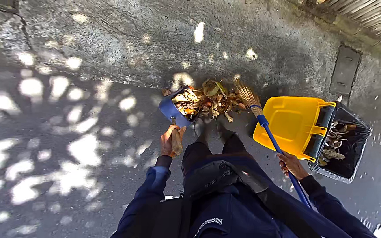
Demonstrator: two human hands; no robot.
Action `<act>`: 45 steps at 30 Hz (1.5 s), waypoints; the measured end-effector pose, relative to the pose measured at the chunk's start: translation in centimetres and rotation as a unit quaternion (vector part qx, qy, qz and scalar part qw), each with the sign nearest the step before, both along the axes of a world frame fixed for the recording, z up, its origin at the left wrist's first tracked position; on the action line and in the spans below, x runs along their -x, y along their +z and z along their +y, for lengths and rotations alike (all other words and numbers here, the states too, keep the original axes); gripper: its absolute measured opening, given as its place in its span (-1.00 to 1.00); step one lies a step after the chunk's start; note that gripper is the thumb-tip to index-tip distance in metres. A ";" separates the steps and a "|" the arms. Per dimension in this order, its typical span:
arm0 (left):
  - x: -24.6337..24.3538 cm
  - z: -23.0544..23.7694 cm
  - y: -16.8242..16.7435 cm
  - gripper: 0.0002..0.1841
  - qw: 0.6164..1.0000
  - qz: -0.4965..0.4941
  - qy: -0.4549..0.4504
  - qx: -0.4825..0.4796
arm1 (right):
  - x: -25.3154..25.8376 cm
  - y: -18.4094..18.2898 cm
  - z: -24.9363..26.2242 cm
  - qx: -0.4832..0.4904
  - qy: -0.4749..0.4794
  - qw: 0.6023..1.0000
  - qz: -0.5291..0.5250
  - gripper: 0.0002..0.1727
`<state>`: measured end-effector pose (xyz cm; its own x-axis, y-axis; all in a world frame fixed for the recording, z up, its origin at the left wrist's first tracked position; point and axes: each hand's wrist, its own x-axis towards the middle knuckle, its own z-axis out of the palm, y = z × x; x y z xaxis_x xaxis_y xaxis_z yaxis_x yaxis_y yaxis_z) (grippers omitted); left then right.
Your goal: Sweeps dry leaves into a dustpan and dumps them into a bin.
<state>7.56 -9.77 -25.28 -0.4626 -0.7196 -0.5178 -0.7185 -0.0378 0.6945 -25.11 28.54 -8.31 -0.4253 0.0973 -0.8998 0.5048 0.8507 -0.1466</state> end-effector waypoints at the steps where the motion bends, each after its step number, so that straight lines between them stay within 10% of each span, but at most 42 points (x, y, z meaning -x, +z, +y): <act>1: 0.3 -0.2 0.1 -0.63 1.000 -0.003 -0.011 0.001 | 0.2 -1.4 -0.9 -0.004 -0.011 1.000 0.007 -0.63; 13: 3.7 -1.8 -0.6 -0.66 0.994 -0.008 -0.105 0.000 | -6.3 -5.9 -8.0 0.075 0.073 0.982 -0.157 -0.40; 23: 3.5 -3.5 -1.8 -0.54 0.979 -0.062 -0.180 -0.066 | -7.4 -1.1 -4.8 0.146 0.265 0.931 -0.202 -0.36; 31: 5.8 -2.8 -2.6 -0.66 0.982 -0.006 -0.116 -0.151 | -6.6 -7.5 -1.3 0.046 0.288 0.934 -0.208 -0.37; 45: 3.6 4.6 15.4 -0.73 0.977 0.205 -0.018 -0.065 | -8.4 0.7 15.0 0.176 0.304 0.936 -0.027 -0.34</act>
<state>3.98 -5.15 -9.92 -0.6739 -0.6396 -0.3698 -0.3841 -0.1243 0.9149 -16.74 43.50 -7.58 -0.2592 -0.4547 -0.8521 -0.0415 0.8867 -0.4605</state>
